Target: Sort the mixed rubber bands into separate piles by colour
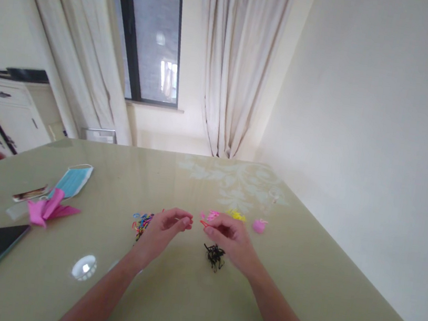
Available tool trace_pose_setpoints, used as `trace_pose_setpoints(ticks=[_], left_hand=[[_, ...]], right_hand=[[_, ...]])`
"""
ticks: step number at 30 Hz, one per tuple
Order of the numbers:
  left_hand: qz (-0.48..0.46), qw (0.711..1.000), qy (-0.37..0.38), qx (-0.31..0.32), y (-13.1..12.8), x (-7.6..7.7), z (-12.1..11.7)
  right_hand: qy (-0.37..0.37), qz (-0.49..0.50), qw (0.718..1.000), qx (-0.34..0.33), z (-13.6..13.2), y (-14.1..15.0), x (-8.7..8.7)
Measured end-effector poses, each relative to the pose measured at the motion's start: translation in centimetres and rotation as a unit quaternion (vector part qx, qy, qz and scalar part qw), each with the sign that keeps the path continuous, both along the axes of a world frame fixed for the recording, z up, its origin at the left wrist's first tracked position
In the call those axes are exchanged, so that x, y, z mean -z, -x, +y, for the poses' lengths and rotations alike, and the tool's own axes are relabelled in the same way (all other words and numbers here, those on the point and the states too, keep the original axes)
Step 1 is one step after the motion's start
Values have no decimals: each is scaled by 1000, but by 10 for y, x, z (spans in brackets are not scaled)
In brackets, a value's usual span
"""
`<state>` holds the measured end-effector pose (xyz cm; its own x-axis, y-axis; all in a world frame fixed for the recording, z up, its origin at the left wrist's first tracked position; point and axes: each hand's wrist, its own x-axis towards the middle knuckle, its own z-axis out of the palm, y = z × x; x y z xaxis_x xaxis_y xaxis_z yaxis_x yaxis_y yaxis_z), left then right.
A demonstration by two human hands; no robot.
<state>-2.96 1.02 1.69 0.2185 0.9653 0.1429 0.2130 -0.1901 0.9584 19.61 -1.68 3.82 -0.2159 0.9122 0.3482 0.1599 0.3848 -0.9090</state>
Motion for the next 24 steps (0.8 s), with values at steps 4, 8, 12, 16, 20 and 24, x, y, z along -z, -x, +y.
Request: trace_pose_setpoints(ticks=[4,8,12,16,20,24], left_hand=[[329,932,-96,-117,23,8,8],[519,837,-96,-148,36,16,9],[533,832,-85,-129,35,14,10],[533,831,-99,-124,33,14,12],[528,833,-106,-128,33,18,14],[527,834,-101,-127,35,23,17]], right_hand=[[47,129,990,-25,-6,-16,-13],[39,161,986,-9,-7,-25,-15],[30,155,987,-9,-8,-26,-14],[-2,87,996,17,-6,-27,-15],[-92,-189,969,128,5,-29,-8],[-116,-476,858,154,19,-26,10]])
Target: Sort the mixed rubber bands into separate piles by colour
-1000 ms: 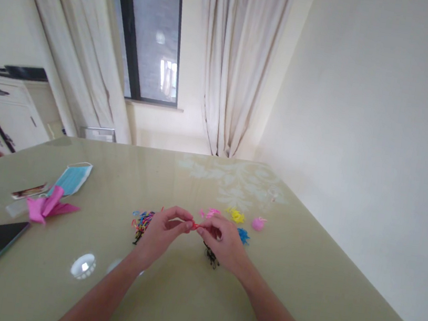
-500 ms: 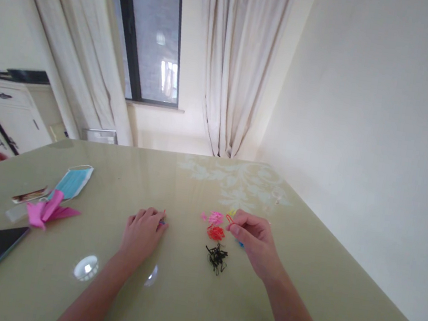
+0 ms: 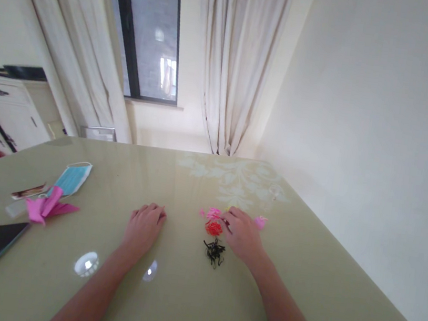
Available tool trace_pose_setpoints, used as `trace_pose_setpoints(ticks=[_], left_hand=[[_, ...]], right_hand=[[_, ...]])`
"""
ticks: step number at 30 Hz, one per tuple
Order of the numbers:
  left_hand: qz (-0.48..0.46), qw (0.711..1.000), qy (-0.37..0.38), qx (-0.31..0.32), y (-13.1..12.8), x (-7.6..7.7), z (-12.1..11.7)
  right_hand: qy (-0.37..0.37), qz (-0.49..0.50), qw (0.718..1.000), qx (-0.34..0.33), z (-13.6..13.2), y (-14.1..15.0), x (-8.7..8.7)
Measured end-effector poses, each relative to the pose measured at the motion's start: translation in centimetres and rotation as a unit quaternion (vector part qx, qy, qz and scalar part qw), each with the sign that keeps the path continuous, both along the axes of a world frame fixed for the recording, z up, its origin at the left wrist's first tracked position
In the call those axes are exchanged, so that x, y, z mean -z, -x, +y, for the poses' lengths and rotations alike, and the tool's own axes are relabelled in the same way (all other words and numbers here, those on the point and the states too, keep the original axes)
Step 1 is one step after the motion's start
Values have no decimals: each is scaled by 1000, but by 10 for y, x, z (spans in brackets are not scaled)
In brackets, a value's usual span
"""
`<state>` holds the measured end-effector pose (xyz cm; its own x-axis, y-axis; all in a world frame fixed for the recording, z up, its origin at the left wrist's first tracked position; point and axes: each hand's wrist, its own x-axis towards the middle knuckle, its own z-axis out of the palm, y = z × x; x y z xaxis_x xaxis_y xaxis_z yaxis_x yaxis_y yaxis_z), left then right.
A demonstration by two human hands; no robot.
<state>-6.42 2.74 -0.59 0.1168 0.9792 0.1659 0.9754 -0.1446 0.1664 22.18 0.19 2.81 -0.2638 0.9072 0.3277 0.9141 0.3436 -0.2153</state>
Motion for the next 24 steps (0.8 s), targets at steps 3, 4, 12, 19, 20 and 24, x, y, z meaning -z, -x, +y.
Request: trace_pose_setpoints(ticks=[3,4,12,19,20,24], left_hand=[[-20,1000,8,10,2,1,1],[-26,1000,9,15,3,0,2],[-112,993,-29,6,4,-9,1],[-305,951,-27,-34,3,-14,2],[-352,935,-25,-34,2,-14,3],[-526,850,3,-18,-5,-19,-1]], right_hand=[[31,-94,995,-3,5,4,10],[37,-106,994,-5,6,4,11],[14,-44,999,21,5,6,12],[-6,103,994,-47,0,19,17],[-9,117,992,-50,-1,21,18],[-19,183,981,-56,-5,29,17]])
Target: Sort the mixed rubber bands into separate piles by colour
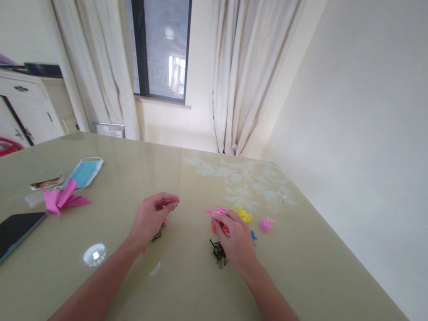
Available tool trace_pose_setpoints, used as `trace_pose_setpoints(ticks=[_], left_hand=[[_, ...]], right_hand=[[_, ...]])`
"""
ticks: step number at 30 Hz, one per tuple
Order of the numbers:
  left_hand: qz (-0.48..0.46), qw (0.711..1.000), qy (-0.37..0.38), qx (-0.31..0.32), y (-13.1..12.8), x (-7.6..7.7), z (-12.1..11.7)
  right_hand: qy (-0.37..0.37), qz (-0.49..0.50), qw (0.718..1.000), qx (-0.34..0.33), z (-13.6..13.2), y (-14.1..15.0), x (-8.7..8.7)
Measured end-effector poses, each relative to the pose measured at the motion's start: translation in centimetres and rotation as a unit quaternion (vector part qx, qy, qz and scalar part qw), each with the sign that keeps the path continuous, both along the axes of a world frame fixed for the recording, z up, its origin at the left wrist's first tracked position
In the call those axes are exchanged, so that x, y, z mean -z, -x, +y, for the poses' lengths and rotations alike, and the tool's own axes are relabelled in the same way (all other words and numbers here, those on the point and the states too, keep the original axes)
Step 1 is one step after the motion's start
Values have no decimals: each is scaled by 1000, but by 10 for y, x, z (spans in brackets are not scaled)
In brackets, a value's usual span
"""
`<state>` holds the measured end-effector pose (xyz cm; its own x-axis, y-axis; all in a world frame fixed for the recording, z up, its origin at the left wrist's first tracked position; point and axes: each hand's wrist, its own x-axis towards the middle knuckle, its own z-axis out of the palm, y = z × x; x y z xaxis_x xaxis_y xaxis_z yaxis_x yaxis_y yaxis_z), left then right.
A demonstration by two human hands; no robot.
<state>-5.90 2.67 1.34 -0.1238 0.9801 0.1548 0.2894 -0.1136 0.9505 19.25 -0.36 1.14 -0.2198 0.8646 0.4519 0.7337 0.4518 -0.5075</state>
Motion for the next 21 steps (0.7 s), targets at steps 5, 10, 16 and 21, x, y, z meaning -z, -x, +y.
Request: trace_pose_setpoints(ticks=[5,10,16,21], left_hand=[[-123,989,15,84,-26,-7,-15],[-142,978,21,148,-42,-5,-25],[-154,975,17,159,-40,-1,-24],[-159,970,27,180,-42,0,-25]], right_hand=[[23,104,994,-36,-7,13,-3],[60,172,982,-53,-10,21,-1],[36,167,984,-41,-11,17,-6],[23,177,982,-52,-11,16,-9]])
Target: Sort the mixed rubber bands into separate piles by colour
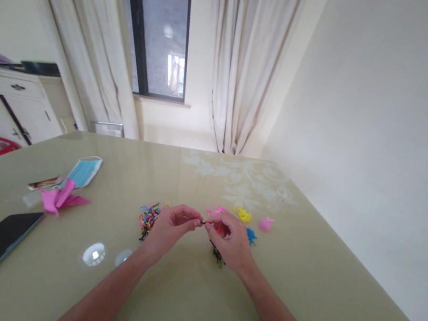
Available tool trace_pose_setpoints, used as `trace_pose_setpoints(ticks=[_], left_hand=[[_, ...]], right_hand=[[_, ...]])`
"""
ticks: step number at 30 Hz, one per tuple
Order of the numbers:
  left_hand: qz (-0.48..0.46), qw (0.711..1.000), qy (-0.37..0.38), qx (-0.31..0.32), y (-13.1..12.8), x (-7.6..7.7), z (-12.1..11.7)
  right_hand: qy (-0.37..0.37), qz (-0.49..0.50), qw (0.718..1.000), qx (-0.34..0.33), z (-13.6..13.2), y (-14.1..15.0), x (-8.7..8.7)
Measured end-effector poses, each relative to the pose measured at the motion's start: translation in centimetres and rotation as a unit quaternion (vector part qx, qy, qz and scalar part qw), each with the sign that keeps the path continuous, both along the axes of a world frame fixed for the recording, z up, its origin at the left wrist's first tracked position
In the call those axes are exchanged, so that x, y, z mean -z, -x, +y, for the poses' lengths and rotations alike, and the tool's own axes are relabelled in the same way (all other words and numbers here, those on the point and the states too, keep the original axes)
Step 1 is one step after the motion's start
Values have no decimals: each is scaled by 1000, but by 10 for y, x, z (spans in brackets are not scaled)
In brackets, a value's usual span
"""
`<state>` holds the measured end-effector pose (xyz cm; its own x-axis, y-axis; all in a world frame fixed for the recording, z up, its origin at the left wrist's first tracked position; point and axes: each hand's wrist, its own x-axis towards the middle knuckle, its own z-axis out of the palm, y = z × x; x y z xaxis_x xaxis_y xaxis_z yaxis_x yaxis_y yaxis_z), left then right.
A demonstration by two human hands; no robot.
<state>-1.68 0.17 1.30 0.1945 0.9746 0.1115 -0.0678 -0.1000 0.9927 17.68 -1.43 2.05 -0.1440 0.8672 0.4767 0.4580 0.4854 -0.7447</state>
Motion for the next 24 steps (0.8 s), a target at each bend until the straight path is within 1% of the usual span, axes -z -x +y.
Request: trace_pose_setpoints(ticks=[2,4,5,6,7,8,9,10,11,12,13,15,16,18,20,22,24], left_hand=[[14,1000,-1,8,1,-2,1],[58,998,-11,8,5,-5,3],[105,994,-23,-5,10,-6,5],[173,984,-42,-29,15,-6,7],[258,962,-65,-62,21,-6,9],[353,925,-91,-103,28,-4,12],[444,878,-114,-136,34,-2,14],[517,832,-125,-156,40,1,15],[571,794,-127,-163,45,4,17],[607,768,-121,-163,49,7,18],[629,754,-111,-157,51,9,20],[646,744,-95,-144,53,11,22],[649,743,-92,-140,53,10,23],[651,740,-94,-138,52,9,24],[642,745,-104,-150,52,8,25],[610,765,-119,-166,54,10,27],[547,808,-129,-178,57,14,30]], right_hand=[[11,20,1000,-4,1,-1,-1],[51,83,995,-24,1,-5,-5],[80,127,988,-40,0,-7,-8],[107,171,978,-58,-1,-11,-11],[127,211,967,-72,-2,-14,-14],[138,243,957,-82,-4,-18,-18],[141,267,949,-85,-6,-21,-21],[137,287,944,-86,-8,-24,-24],[133,302,940,-88,-9,-26,-27],[130,312,937,-91,-11,-29,-29],[130,318,934,-96,-12,-31,-31],[136,304,937,-109,-11,-36,-34],[144,280,942,-117,-10,-38,-35],[170,198,956,-135,-6,-45,-35],[195,88,967,-140,0,-51,-32],[210,-16,969,-127,6,-56,-25],[224,-84,965,-109,11,-59,-16]])
